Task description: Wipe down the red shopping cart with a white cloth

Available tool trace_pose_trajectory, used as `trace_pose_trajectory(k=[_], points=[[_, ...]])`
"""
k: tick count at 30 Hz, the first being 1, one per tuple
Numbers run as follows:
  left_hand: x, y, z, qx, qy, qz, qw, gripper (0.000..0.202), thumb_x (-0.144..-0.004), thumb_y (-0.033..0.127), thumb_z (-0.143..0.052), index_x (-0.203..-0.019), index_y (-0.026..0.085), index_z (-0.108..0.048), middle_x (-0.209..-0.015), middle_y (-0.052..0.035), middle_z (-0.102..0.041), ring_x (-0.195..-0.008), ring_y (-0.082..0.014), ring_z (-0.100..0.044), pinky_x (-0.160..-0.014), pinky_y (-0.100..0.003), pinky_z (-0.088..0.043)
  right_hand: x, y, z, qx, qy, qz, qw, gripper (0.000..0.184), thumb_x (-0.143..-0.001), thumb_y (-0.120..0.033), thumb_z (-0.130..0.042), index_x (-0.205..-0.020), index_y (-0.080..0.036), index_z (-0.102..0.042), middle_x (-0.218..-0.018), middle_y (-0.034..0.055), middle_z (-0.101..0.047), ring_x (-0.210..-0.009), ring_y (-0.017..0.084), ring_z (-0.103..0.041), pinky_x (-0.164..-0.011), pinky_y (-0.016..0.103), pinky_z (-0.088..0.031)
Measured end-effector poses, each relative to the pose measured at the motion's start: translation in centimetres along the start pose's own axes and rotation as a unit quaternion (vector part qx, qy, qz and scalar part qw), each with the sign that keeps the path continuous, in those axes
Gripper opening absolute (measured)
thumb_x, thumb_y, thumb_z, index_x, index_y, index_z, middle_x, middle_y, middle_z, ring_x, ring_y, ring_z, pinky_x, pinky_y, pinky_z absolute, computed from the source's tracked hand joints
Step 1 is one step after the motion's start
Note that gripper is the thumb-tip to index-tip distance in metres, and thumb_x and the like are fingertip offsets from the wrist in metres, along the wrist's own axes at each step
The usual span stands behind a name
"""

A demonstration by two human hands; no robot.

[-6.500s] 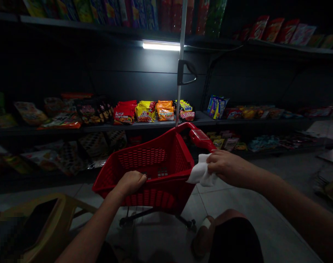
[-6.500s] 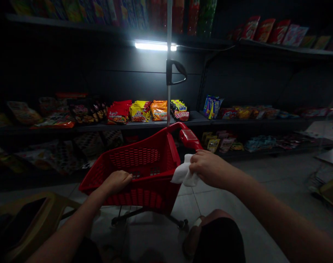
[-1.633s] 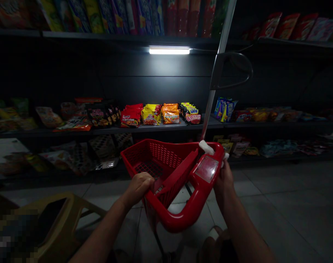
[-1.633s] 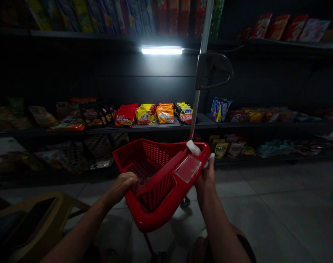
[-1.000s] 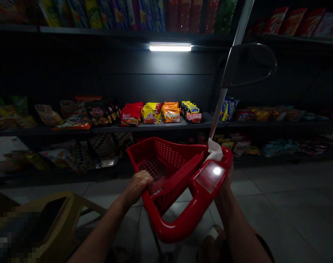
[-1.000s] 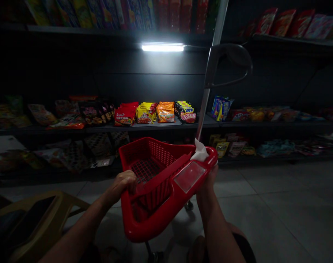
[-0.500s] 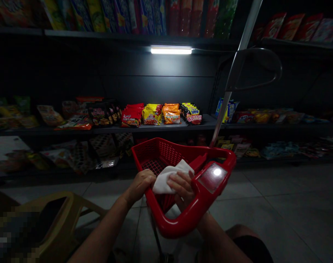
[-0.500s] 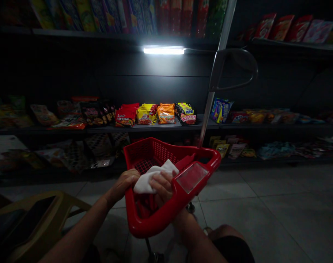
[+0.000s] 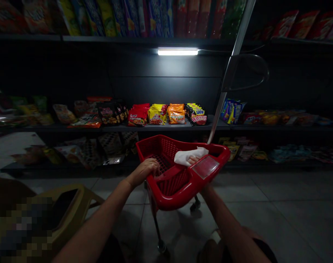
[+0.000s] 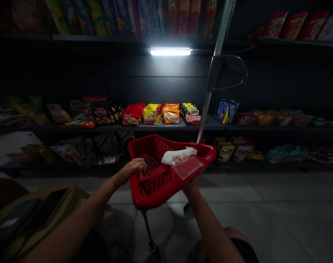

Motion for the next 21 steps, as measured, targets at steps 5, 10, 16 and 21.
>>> trace_pose_trajectory(k=[5,10,16,21], points=[[1.2,0.5,0.9,-0.068,0.009,0.095,0.993,0.049,-0.098,0.035,-0.025,-0.084,0.020,-0.070,-0.111,-0.0048,-0.072,-0.115,-0.0207,-0.058,-0.113,-0.040,-0.032,5.5,-8.1,-5.2,-0.085,0.027,-0.009,0.996,0.026,-0.098,-0.038,-0.049,-0.110,-0.027,-0.070,-0.122,0.0057,-0.069,-0.121,0.025,-0.059,-0.107,0.048,-0.046],[3.1,5.9,0.8,-0.004,0.153,0.191,0.970,0.044,-0.100,0.045,-0.030,-0.105,0.019,-0.066,-0.125,-0.0080,-0.065,-0.119,-0.0206,-0.057,-0.105,-0.036,-0.041,10.3,-9.9,-1.4,-0.137,0.115,-0.234,0.956,0.028,-0.097,-0.039,-0.049,-0.110,-0.023,-0.068,-0.090,0.0035,-0.075,-0.074,0.021,-0.071,-0.062,0.032,-0.058],[2.5,13.0,-2.2,-0.018,0.145,0.146,0.978,0.040,-0.101,0.041,-0.029,-0.087,0.020,-0.059,-0.087,-0.0036,-0.065,-0.083,-0.0166,-0.060,-0.079,-0.029,-0.046,9.4,-14.0,6.7,0.057,0.175,-0.093,0.978,0.035,-0.094,-0.027,-0.050,-0.129,-0.026,-0.058,-0.125,0.0117,-0.064,-0.111,0.027,-0.064,-0.088,0.043,-0.056],[2.3,12.1,-4.0,-0.067,0.116,0.100,0.986,0.042,-0.097,0.039,-0.032,-0.071,0.020,-0.058,-0.074,-0.0048,-0.067,-0.071,-0.0183,-0.058,-0.070,-0.031,-0.042,4.7,-18.8,3.5,0.143,-0.010,0.154,0.978,0.038,-0.091,-0.018,-0.056,-0.127,-0.030,-0.061,-0.126,0.0030,-0.067,-0.127,0.023,-0.055,-0.118,0.046,-0.031]])
Point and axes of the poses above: each hand's wrist, its own x-axis away from the middle knuckle, its own z-axis out of the back of the hand, y = z × x, the point moved 3 cm from there along -x, towards the middle knuckle
